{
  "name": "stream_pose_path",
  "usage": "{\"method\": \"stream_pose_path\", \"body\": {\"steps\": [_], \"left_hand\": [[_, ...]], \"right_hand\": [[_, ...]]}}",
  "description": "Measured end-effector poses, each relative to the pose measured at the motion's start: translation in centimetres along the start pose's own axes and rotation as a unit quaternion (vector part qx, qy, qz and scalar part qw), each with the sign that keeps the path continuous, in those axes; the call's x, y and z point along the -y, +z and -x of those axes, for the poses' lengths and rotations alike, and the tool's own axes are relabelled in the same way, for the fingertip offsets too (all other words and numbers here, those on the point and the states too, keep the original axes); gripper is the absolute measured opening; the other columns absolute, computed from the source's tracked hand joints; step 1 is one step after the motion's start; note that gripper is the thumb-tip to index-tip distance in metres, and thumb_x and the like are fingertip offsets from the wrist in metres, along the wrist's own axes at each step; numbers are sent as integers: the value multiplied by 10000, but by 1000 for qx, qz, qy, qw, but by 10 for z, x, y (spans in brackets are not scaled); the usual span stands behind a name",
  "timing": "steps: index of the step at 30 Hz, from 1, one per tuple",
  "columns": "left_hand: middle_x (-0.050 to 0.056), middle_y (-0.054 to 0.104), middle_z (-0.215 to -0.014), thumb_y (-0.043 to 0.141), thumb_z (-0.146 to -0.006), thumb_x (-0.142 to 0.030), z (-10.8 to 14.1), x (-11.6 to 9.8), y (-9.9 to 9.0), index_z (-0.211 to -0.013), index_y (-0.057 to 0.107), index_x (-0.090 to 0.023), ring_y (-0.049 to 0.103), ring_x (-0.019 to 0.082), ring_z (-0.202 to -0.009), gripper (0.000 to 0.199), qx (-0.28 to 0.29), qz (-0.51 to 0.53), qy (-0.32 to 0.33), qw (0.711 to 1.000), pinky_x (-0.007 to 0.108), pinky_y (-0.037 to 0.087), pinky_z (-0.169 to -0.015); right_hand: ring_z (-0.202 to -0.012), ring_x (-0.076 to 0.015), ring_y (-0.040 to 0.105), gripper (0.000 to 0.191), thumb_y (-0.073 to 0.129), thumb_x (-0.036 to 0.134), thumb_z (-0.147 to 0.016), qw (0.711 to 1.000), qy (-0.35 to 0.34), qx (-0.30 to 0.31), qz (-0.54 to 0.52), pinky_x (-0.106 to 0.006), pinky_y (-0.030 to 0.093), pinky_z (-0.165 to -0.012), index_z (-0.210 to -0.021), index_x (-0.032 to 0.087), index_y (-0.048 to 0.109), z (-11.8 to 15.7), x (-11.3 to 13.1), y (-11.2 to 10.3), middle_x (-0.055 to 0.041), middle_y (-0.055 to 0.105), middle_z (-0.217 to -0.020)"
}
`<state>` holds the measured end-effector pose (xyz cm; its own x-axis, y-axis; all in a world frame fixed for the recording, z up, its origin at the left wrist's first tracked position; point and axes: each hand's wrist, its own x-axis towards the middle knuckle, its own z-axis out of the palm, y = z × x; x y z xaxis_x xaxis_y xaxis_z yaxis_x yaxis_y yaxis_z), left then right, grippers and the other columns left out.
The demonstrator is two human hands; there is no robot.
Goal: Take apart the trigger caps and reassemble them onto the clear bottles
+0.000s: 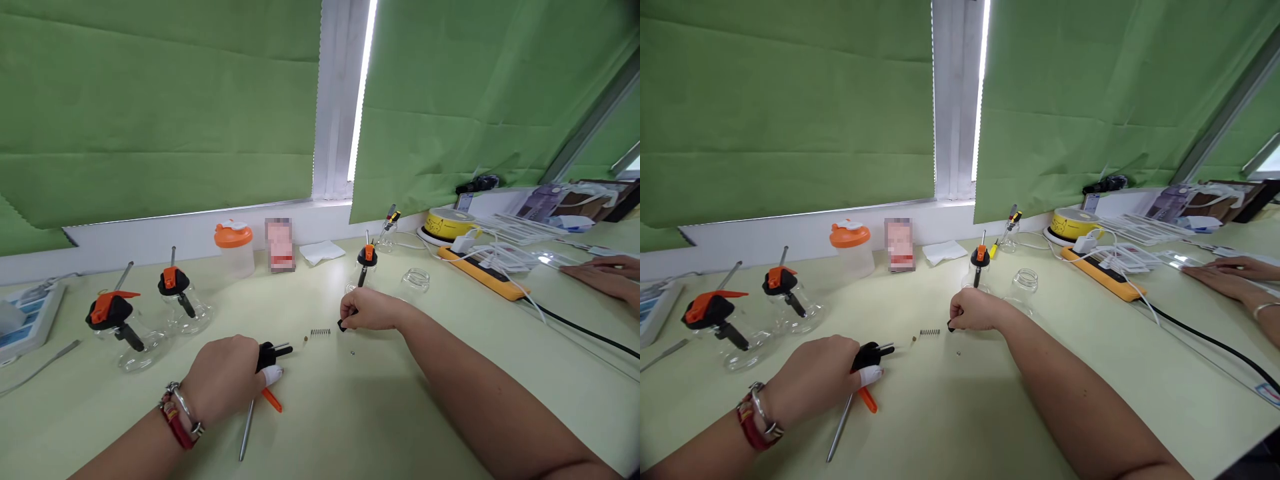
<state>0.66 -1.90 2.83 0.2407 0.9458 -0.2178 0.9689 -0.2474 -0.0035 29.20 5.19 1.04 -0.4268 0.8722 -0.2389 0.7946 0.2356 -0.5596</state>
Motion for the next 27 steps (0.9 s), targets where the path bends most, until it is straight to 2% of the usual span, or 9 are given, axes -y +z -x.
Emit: {"method": "stream_pose_path", "body": {"steps": [5,11,17,27], "left_hand": [[58,630,-655,445,-780,-530,2,-3,0,-625,532,-204,592,232,-591,371,-3,-12,7,1000,294,270,-482],[50,632,-657,452,-783,-518,3,-4,-1,-608,504,-206,586,221,-582,362,9,-16,8,1000,289,270,-482],[46,632,-668,459,-775,-521,3,-4,-1,-613,498,-209,589,228,-598,354,7,-15,9,1000,292,280,-488],[50,614,-659,451,-779,-544,4,-4,-1,-606,483,-201,569,214,-585,385,12,0,14,1000,291,280,-490]], "right_hand": [[-757,-158,595,202,692,273,-637,1000,0,8,24,-214,427,-585,-825,198,684,-2,-7,-3,-19,677,-862],[-731,-145,587,151,653,279,-679,998,-17,-54,32,-210,410,-567,-807,204,684,-3,5,5,-3,676,-836],[-730,-145,577,120,644,277,-700,994,-14,-75,72,-207,383,-547,-784,198,676,-6,8,13,-21,671,-837],[-702,-138,578,118,659,289,-680,997,-6,-63,51,-208,398,-542,-757,199,672,-7,2,8,-10,677,-826]]}}
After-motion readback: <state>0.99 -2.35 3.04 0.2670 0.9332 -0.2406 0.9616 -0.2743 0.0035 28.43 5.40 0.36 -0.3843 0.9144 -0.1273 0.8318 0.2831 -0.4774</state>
